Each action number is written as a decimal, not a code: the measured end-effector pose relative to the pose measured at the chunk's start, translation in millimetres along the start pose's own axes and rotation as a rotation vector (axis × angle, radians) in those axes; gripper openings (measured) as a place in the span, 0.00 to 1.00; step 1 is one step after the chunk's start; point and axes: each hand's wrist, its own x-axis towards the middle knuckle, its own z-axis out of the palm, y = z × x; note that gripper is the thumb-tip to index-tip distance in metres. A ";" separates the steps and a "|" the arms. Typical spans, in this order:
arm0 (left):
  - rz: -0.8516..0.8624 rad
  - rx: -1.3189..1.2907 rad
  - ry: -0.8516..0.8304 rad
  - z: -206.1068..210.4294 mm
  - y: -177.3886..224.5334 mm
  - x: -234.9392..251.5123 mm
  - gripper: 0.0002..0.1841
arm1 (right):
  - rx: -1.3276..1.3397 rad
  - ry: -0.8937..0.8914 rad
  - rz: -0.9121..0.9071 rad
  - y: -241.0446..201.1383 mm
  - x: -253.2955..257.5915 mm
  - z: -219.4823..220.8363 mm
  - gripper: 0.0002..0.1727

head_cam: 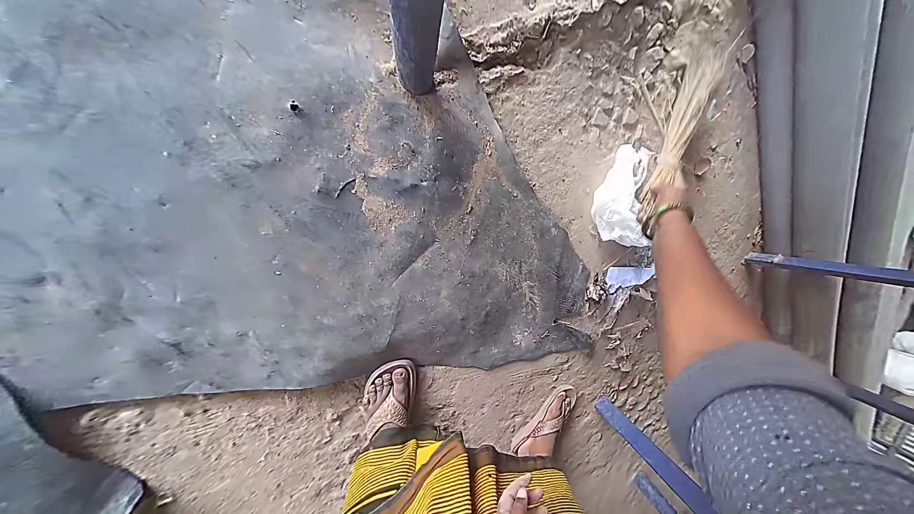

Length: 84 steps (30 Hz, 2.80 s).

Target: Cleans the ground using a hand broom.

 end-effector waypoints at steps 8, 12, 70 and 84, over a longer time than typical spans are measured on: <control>0.005 0.035 0.008 -1.2 2.0 -1.5 0.22 | 0.463 0.120 0.071 39.4 -150.9 22.2 0.39; -0.002 0.064 0.026 0.4 -1.1 -1.8 0.22 | 0.509 0.005 -0.171 -20.7 -79.2 22.5 0.40; -0.014 -0.010 0.023 -4.0 2.6 -3.1 0.22 | 0.376 -0.042 -0.153 -22.5 -130.6 16.4 0.35; 0.006 -0.080 0.012 -3.2 13.8 -6.0 0.22 | 0.121 0.095 0.037 12.0 -124.4 -11.2 0.32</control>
